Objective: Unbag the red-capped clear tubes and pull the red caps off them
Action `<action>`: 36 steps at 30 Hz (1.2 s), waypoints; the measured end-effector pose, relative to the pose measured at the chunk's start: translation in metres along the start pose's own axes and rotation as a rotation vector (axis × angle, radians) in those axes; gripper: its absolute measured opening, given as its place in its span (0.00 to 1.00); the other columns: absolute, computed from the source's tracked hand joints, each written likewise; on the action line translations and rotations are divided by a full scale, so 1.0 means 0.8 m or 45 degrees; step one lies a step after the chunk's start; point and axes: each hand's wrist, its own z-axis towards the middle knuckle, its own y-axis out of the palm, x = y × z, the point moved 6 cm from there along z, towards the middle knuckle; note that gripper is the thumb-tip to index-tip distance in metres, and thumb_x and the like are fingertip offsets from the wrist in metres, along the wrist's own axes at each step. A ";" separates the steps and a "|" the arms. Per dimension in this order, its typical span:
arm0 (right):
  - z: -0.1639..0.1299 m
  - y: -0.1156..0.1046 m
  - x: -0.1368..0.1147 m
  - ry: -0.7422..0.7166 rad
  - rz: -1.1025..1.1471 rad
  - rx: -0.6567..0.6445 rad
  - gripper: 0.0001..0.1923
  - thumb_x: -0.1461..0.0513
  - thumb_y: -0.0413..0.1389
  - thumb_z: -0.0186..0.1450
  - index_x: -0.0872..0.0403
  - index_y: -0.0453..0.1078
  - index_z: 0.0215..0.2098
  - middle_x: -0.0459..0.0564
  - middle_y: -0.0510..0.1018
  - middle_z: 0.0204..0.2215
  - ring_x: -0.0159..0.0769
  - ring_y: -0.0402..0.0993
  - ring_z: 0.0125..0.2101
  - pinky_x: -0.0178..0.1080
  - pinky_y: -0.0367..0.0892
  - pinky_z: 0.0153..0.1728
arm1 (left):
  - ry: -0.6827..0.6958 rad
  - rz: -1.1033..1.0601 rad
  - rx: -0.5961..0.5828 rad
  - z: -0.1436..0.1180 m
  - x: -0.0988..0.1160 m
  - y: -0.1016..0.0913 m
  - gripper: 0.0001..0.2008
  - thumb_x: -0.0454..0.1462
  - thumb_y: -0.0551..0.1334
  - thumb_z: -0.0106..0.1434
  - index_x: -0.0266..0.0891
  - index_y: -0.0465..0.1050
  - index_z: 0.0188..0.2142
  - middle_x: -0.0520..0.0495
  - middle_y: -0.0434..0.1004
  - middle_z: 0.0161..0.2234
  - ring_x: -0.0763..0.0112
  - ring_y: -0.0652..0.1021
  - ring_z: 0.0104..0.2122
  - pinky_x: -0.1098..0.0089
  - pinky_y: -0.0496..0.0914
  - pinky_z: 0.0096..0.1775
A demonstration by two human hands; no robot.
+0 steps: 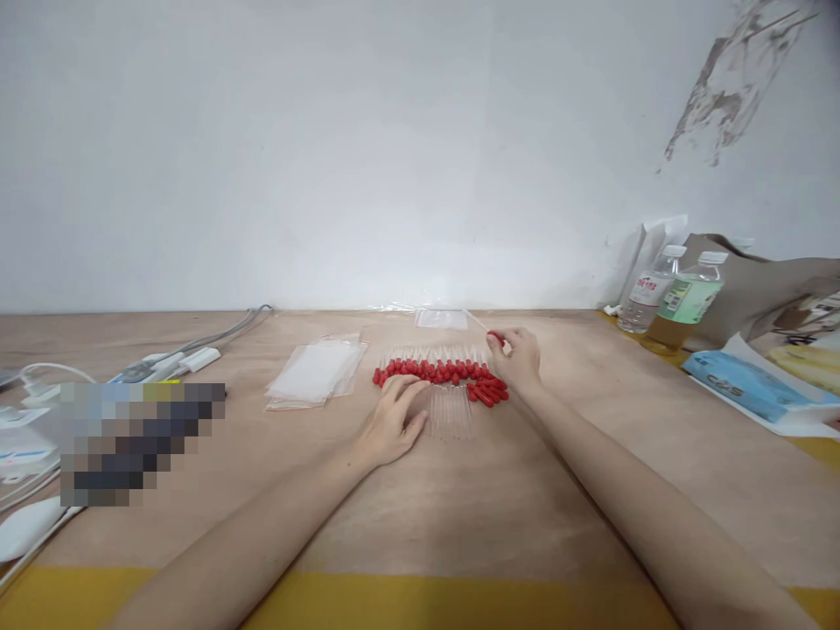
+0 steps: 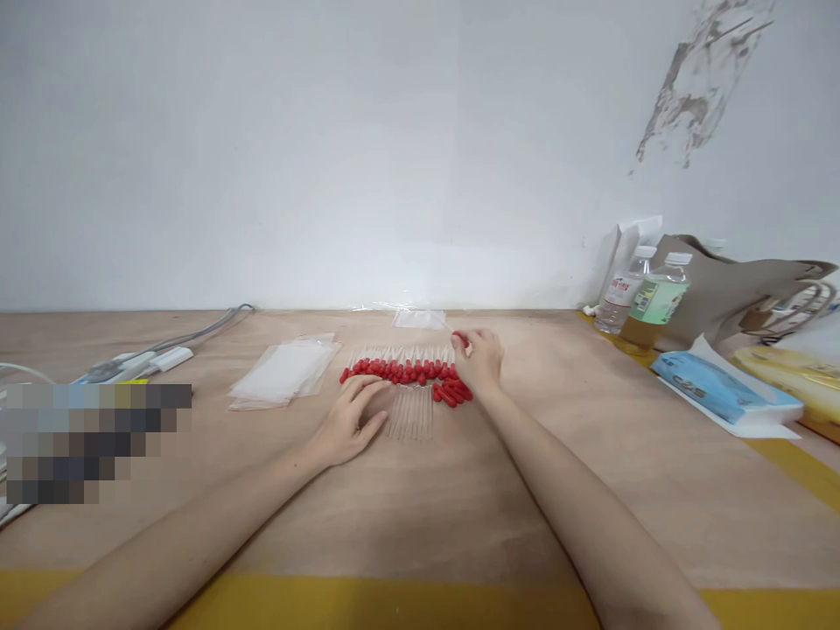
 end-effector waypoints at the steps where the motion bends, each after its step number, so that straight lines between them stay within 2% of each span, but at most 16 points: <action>1: -0.010 -0.001 -0.021 -0.174 -0.050 -0.022 0.13 0.57 0.50 0.59 0.53 0.72 0.34 0.51 0.73 0.32 0.40 0.63 0.37 0.41 0.53 0.40 | 0.014 0.048 0.045 0.000 0.001 -0.003 0.20 0.33 0.54 0.58 0.40 0.58 0.52 0.41 0.61 0.49 0.61 0.62 0.50 0.56 0.59 0.51; 4: -0.058 -0.004 -0.067 -0.540 -0.135 -0.218 0.10 0.59 0.49 0.61 0.50 0.72 0.33 0.48 0.74 0.29 0.36 0.63 0.34 0.42 0.49 0.40 | 0.080 0.197 0.140 -0.001 0.006 -0.009 0.22 0.35 0.54 0.60 0.41 0.56 0.55 0.41 0.56 0.54 0.58 0.57 0.54 0.54 0.56 0.53; 6: -0.093 -0.011 -0.086 -0.704 -0.137 -0.307 0.09 0.61 0.48 0.62 0.50 0.71 0.35 0.47 0.75 0.30 0.34 0.63 0.34 0.41 0.48 0.40 | 0.173 0.259 0.138 -0.001 0.013 -0.008 0.21 0.36 0.55 0.60 0.43 0.57 0.54 0.43 0.58 0.54 0.58 0.58 0.54 0.54 0.56 0.52; 10: -0.131 -0.022 -0.099 -0.838 -0.104 -0.303 0.09 0.61 0.49 0.62 0.52 0.70 0.33 0.46 0.74 0.27 0.32 0.62 0.31 0.40 0.48 0.38 | 0.368 0.317 0.108 -0.003 0.029 -0.004 0.13 0.36 0.56 0.60 0.46 0.66 0.46 0.49 0.73 0.39 0.65 0.68 0.44 0.57 0.57 0.49; 13: -0.135 -0.013 -0.098 -0.876 -0.119 -0.313 0.09 0.60 0.49 0.62 0.51 0.71 0.34 0.46 0.74 0.26 0.32 0.62 0.30 0.40 0.48 0.38 | 0.364 0.384 0.131 -0.003 0.031 -0.003 0.09 0.35 0.55 0.61 0.46 0.70 0.40 0.51 0.74 0.29 0.69 0.70 0.34 0.59 0.57 0.46; 17: -0.134 0.002 -0.095 -0.931 -0.149 -0.305 0.10 0.57 0.51 0.61 0.50 0.70 0.37 0.46 0.74 0.26 0.32 0.62 0.30 0.41 0.48 0.39 | 0.363 0.417 0.097 -0.003 0.031 -0.001 0.09 0.35 0.53 0.62 0.44 0.69 0.40 0.52 0.72 0.25 0.72 0.69 0.30 0.60 0.57 0.45; 25: -0.139 0.004 -0.099 -1.037 -0.258 -0.297 0.08 0.58 0.50 0.62 0.49 0.71 0.33 0.44 0.72 0.21 0.31 0.60 0.29 0.41 0.47 0.39 | 0.327 0.429 -0.068 -0.004 0.029 0.004 0.12 0.35 0.49 0.62 0.40 0.70 0.30 0.50 0.69 0.22 0.71 0.67 0.28 0.59 0.57 0.45; 36: -0.137 0.001 -0.098 -1.088 -0.313 -0.243 0.09 0.59 0.49 0.63 0.48 0.70 0.33 0.44 0.70 0.20 0.31 0.59 0.29 0.41 0.46 0.38 | 0.198 0.280 -0.117 -0.005 0.016 0.005 0.14 0.37 0.49 0.63 0.39 0.69 0.27 0.49 0.67 0.22 0.70 0.64 0.28 0.62 0.57 0.40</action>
